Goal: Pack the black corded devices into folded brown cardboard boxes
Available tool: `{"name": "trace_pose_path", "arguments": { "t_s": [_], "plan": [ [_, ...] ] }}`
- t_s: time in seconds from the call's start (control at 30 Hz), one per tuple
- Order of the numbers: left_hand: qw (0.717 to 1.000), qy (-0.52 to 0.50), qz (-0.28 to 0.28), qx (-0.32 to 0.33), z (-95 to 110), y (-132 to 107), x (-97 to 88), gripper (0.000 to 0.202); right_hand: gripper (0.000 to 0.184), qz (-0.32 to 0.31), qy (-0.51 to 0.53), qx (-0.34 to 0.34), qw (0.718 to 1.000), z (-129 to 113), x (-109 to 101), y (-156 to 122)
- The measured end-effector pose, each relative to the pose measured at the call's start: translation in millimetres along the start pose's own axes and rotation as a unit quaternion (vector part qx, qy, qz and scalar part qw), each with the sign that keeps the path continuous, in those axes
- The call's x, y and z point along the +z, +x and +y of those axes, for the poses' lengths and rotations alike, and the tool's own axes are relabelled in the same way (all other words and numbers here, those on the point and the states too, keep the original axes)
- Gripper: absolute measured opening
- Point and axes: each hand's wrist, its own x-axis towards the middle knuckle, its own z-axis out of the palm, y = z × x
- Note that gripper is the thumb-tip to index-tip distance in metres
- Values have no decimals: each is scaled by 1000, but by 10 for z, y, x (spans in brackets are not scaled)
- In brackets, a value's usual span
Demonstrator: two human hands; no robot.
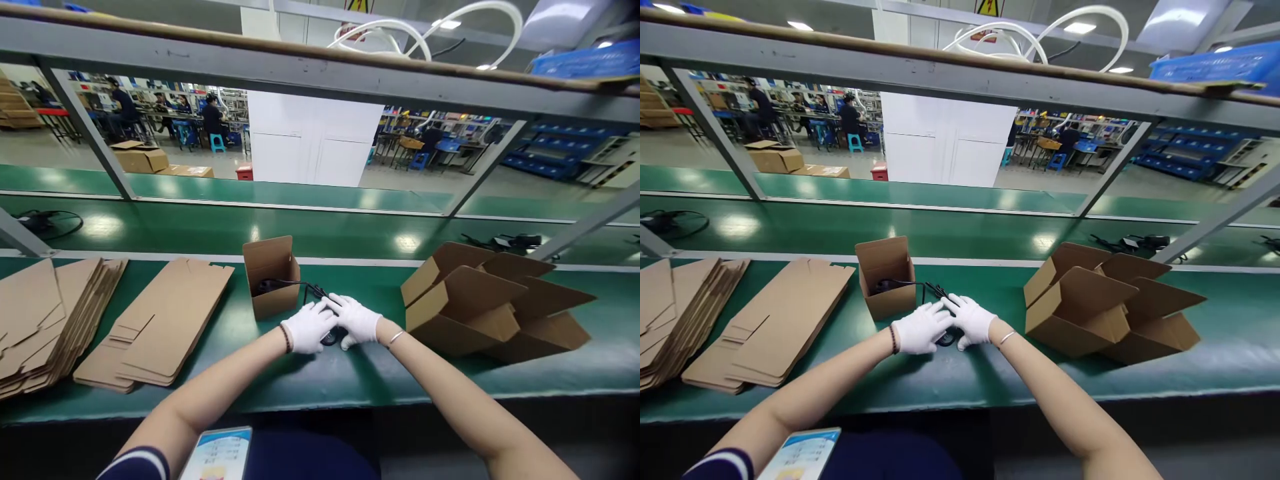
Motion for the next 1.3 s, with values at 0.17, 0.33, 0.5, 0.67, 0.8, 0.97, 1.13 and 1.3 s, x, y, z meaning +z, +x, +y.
{"name": "trace_pose_path", "arguments": {
  "t_s": [0.17,0.33,0.5,0.67,0.8,0.97,1.13,1.3],
  "plan": [
    [991,-50,-114,-43,-153,374,249,49,23,20,-33,44,998,-50,142,-296],
    [985,-160,-8,-72,-19,523,30,53,29,157,69,250,953,-135,-313,-502],
    [923,-345,144,-94,211,462,-365,36,28,303,339,291,842,-294,-878,-658],
    [677,-613,389,-122,244,239,-724,37,20,168,482,206,835,-497,-1213,-567],
    [546,-688,471,-85,232,136,-839,40,27,230,572,175,768,-657,-1221,-185],
    [480,-702,524,-45,228,-26,-899,37,43,388,565,113,719,-874,-1241,304],
    [698,-574,428,-17,-149,-430,-1110,69,44,381,519,93,759,-776,-1421,445],
    [958,-158,142,-193,-825,-636,-1150,79,51,219,501,125,828,-414,-1643,691]
  ]
}}
